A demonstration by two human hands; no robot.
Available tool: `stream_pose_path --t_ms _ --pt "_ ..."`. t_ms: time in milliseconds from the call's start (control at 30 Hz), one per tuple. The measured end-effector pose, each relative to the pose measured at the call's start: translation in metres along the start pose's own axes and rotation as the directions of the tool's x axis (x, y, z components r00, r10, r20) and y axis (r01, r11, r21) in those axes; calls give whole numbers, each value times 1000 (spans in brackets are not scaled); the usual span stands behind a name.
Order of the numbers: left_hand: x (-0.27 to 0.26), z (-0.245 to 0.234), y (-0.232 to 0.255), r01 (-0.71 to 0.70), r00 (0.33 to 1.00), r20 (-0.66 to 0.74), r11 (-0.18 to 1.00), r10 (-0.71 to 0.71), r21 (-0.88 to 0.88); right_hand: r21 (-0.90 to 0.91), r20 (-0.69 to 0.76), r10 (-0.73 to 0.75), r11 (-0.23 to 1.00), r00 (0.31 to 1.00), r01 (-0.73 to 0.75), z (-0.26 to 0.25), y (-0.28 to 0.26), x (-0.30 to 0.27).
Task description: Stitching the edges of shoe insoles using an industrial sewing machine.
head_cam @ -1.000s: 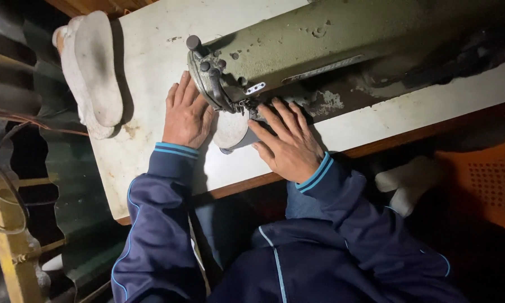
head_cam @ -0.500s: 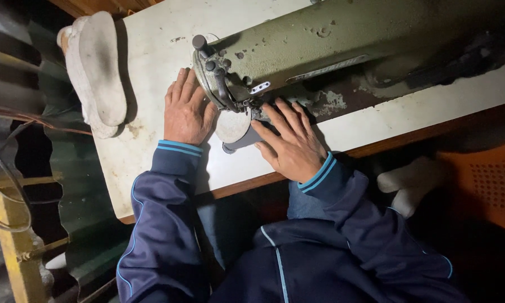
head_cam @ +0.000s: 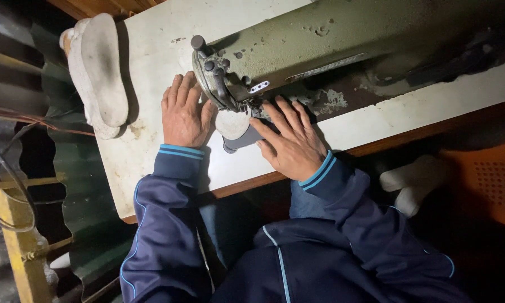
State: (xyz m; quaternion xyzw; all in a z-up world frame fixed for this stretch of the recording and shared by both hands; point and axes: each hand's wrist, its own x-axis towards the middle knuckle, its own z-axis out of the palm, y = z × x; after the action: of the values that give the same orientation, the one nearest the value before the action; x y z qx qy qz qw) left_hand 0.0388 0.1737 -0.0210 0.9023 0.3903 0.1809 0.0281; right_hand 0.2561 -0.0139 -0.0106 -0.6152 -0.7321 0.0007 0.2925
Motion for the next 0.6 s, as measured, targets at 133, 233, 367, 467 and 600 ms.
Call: stream_pose_path --t_ms 133,233,367,467,600 --pt "-7 -3 2 55 998 -6 998 -55 25 -15 28 14 1000 1000 -13 4 2 -2" --pt "-11 -8 5 77 997 -3 996 -77 41 0 39 28 1000 999 -28 5 1 -3" --pt "-13 -10 5 99 995 6 994 -100 40 16 38 36 999 999 -36 3 1 -2" --pt "-19 -13 8 135 991 -20 989 -134 59 -1 37 35 999 999 -35 5 2 -4" --pt "-29 -21 14 164 986 -42 984 -161 66 -6 63 38 999 997 -38 3 2 -4"
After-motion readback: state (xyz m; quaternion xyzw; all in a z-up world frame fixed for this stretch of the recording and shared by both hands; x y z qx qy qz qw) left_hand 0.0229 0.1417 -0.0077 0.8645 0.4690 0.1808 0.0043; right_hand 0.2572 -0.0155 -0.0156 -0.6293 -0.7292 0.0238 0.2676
